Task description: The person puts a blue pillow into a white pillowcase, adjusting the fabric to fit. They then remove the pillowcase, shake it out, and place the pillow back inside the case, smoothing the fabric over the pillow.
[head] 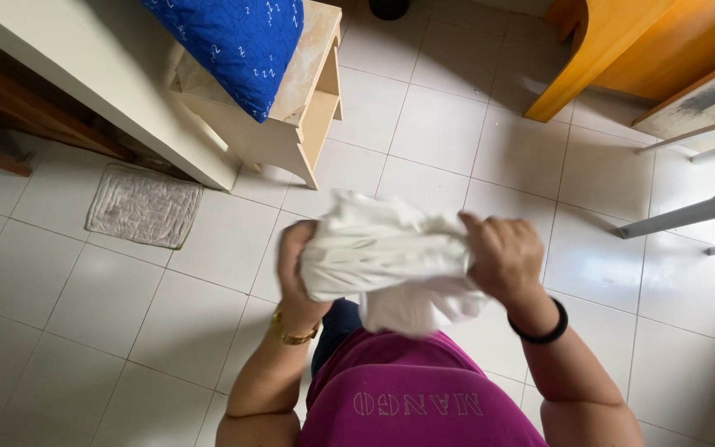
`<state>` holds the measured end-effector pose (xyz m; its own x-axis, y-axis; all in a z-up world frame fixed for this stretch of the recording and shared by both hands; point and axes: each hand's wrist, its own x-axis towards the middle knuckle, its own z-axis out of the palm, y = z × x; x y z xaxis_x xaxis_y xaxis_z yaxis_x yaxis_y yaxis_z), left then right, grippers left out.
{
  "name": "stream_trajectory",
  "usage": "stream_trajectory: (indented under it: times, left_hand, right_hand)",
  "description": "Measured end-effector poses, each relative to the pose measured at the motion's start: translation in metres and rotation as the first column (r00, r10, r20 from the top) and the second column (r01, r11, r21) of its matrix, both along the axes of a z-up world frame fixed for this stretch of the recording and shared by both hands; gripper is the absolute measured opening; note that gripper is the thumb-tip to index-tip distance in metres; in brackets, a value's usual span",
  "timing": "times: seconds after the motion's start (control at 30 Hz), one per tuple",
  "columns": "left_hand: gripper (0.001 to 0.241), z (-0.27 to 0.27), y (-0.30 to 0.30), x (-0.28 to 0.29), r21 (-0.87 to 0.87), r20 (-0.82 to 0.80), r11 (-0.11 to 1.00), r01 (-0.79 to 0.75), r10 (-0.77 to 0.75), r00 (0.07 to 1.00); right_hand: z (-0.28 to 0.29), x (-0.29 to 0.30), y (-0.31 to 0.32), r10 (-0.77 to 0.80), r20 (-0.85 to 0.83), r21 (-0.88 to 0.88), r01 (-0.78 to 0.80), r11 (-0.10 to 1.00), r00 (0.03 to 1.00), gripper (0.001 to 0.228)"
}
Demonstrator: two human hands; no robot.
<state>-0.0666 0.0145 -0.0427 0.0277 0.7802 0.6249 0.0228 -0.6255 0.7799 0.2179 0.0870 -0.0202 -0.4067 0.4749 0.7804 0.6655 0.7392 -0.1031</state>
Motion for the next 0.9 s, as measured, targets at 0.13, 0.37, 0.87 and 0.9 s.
stream_trajectory:
  times: [0.13, 0.37, 0.87, 0.9]
  left_hand:
    - [0.037, 0.018, 0.001, -0.031, 0.659, -0.244, 0.660, -0.360, 0.640, 0.728]
    - [0.022, 0.023, 0.056, -0.083, 0.822, -0.214, 0.363, -0.438, 0.911, 0.351]
    - [0.034, 0.076, 0.148, -0.163, 0.379, -0.393, 0.695, -0.611, 0.719, 0.573]
    - [0.018, 0.051, 0.151, -0.153, 0.445, -0.366, 0.693, -0.567, 0.718, 0.591]
  right_hand:
    - [-0.029, 0.034, 0.042, -0.199, -0.249, 0.217, 0.255, 0.942, 0.948, 0.019]
    - [-0.009, -0.038, 0.046, 0.215, -0.772, 0.141, -0.168, 0.976, 0.598, 0.028]
    - [0.036, -0.153, 0.124, 0.079, -0.186, -0.635, -0.181, 0.751, 0.979, 0.070]
    - [0.037, -0.178, 0.118, 0.178, -0.252, -0.513, -0.287, 0.809, 0.951, 0.088]
